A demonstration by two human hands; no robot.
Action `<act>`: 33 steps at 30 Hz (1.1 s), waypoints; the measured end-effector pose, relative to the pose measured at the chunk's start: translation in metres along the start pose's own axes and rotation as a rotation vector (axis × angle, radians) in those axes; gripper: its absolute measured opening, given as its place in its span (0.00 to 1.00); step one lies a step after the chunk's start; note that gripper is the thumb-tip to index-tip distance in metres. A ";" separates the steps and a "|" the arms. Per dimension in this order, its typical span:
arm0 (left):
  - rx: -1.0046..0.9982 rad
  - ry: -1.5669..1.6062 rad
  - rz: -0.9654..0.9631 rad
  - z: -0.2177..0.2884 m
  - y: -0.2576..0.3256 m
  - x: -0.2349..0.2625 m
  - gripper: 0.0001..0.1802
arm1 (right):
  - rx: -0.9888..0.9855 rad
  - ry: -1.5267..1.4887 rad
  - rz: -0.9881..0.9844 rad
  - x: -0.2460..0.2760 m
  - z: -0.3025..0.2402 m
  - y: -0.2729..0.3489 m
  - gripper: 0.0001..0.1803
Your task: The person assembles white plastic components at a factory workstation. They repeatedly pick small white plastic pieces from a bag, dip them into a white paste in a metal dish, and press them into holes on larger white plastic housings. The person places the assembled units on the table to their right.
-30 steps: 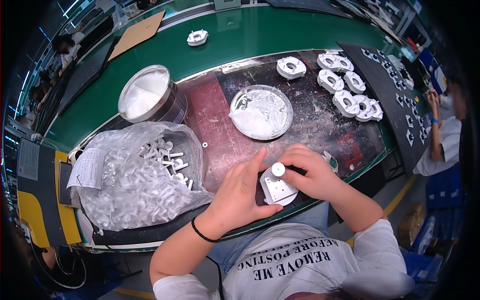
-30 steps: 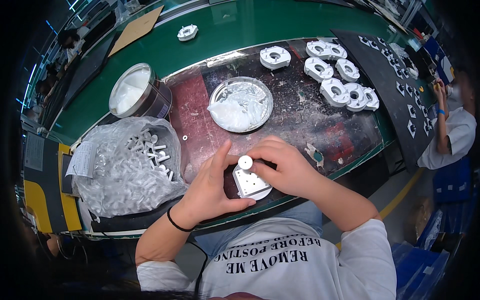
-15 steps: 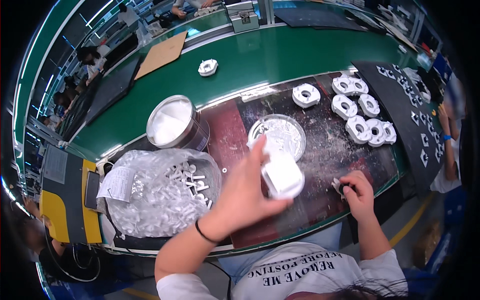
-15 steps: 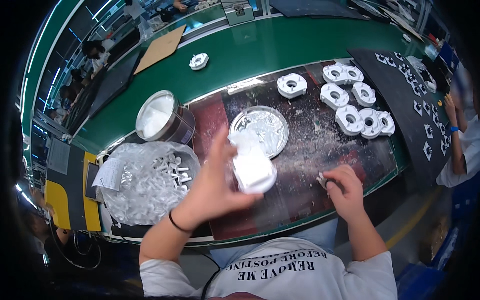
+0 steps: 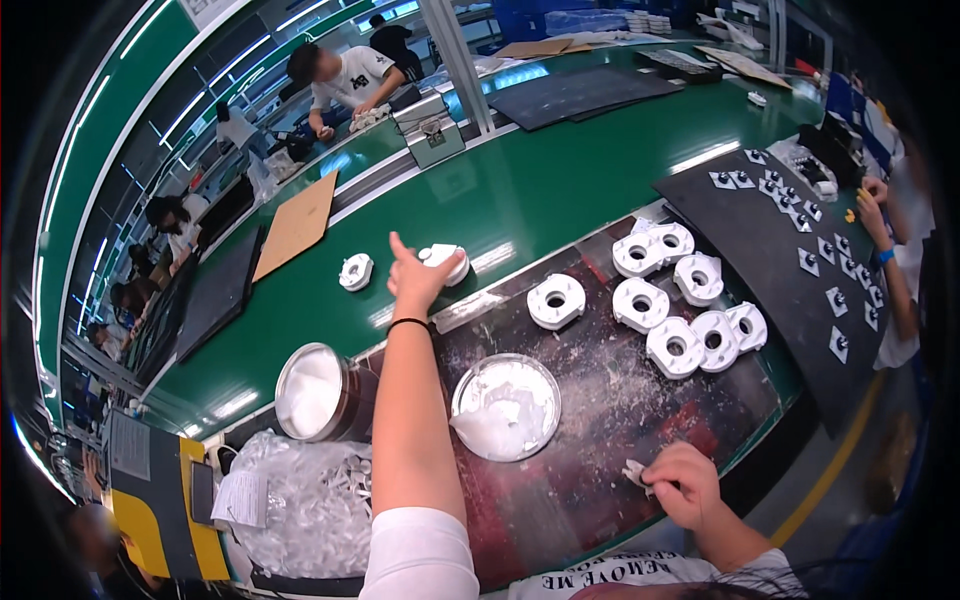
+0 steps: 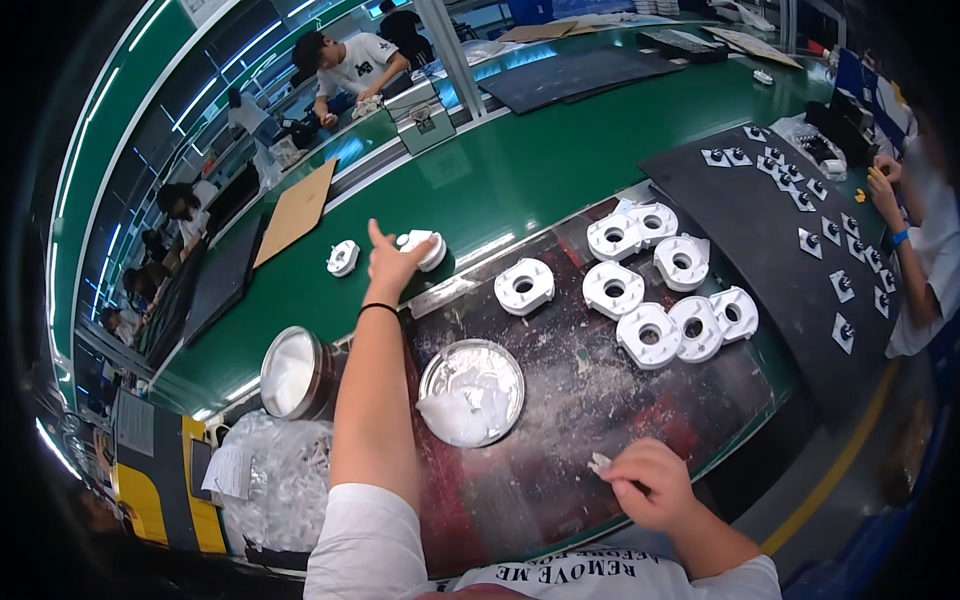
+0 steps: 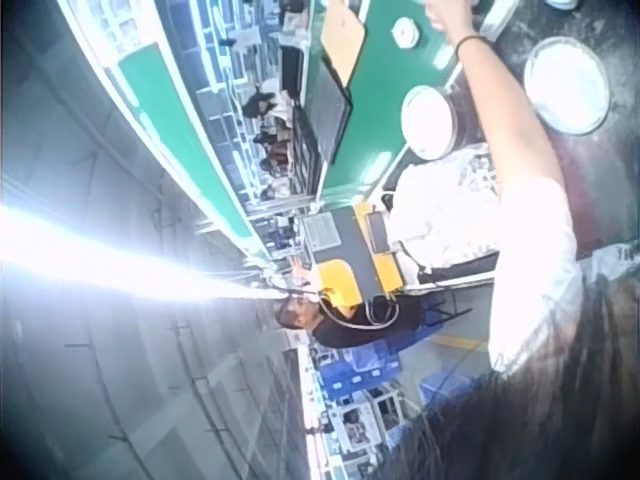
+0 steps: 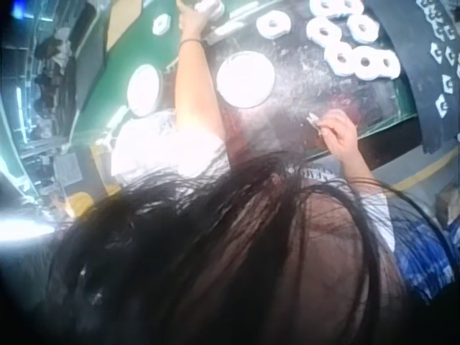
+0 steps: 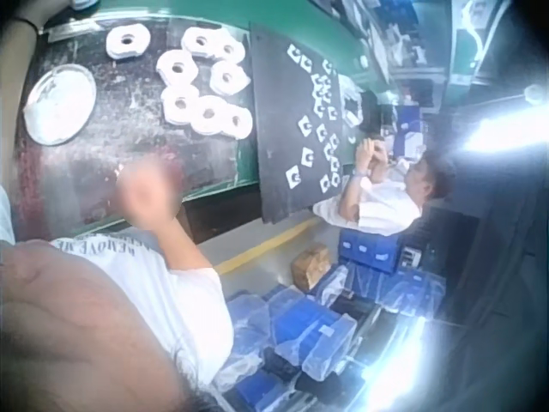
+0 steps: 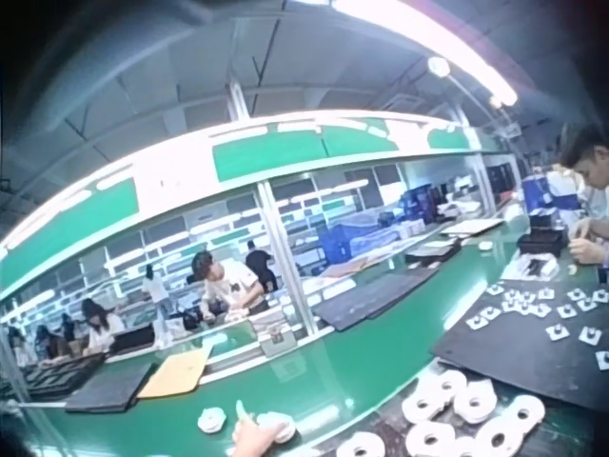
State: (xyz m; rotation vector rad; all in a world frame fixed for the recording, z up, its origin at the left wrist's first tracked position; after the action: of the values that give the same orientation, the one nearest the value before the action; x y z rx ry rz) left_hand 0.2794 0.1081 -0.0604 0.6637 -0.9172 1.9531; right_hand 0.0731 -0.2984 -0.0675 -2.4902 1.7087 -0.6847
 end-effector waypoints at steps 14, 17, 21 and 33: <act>0.361 -1.003 -0.075 -0.100 -0.060 0.034 0.19 | -0.114 -0.115 -0.045 0.007 0.004 -0.001 0.07; 0.393 -0.983 -0.136 -0.074 -0.055 0.038 0.16 | -0.112 -0.118 -0.011 0.008 0.003 -0.001 0.07; 0.270 -0.898 -0.075 -0.075 -0.057 0.054 0.12 | -0.121 -0.110 -0.005 0.007 0.001 -0.001 0.06; -0.407 0.414 -0.260 0.152 0.119 0.153 0.22 | -0.100 -0.125 0.059 0.003 0.009 0.008 0.06</act>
State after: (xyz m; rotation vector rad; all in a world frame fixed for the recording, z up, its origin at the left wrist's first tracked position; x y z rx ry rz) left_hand 0.1162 0.0153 0.0991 0.1246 -0.8782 1.5286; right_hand 0.0699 -0.3059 -0.0770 -2.4760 1.8051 -0.4386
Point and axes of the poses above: each hand's wrist, its own y-axis away from the middle knuckle, its own x-axis out of the back of the hand, z = x × y, the point moved 1 cm from there along -y, towards the middle knuckle, and after that the axes turned 15 degrees about -x, right-handed, at the moved point
